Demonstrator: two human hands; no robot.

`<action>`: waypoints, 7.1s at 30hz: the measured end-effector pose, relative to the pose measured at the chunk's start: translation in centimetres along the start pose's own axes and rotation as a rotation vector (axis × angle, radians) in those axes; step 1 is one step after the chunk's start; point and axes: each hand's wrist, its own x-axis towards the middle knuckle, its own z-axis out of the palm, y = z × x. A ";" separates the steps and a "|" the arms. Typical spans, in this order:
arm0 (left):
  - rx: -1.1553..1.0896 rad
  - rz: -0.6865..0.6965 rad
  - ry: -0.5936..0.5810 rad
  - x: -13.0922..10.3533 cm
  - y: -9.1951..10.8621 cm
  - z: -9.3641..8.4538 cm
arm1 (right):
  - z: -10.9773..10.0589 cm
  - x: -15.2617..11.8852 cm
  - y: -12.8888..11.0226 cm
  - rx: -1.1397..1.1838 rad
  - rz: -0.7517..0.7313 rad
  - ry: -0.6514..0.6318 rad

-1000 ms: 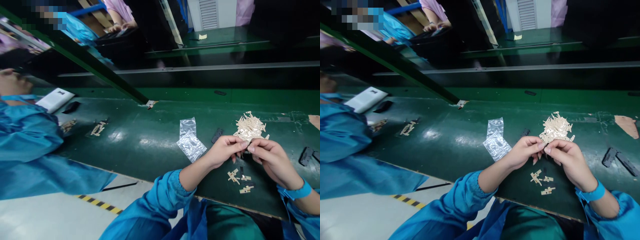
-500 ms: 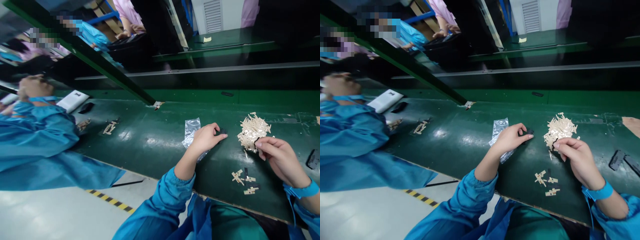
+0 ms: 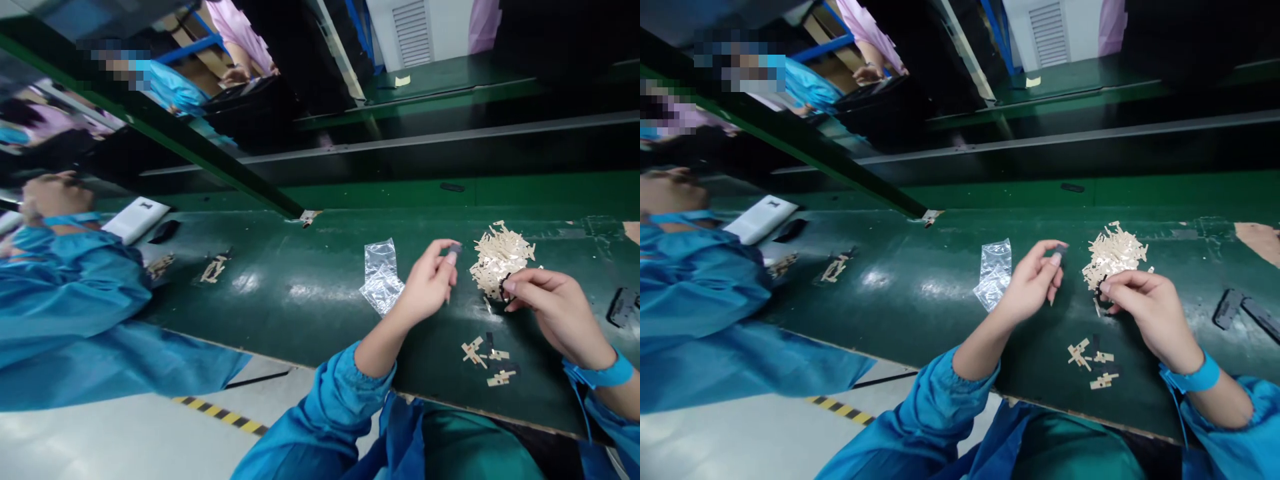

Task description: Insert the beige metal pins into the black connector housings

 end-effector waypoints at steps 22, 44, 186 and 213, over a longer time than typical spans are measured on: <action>-0.247 0.032 -0.335 -4.2 0.7 4.0 | 1.4 -1.4 -1.2 -0.121 -0.040 0.176; -0.215 0.111 -0.330 -4.6 0.0 4.1 | 1.8 -1.7 -1.1 -0.149 -0.071 0.207; -0.115 0.147 -0.337 -4.3 -0.3 3.7 | 0.7 -1.1 -1.0 -0.206 -0.046 0.077; -0.142 0.089 -0.339 -4.5 0.4 3.6 | 0.9 -1.1 -1.3 -0.185 -0.020 0.047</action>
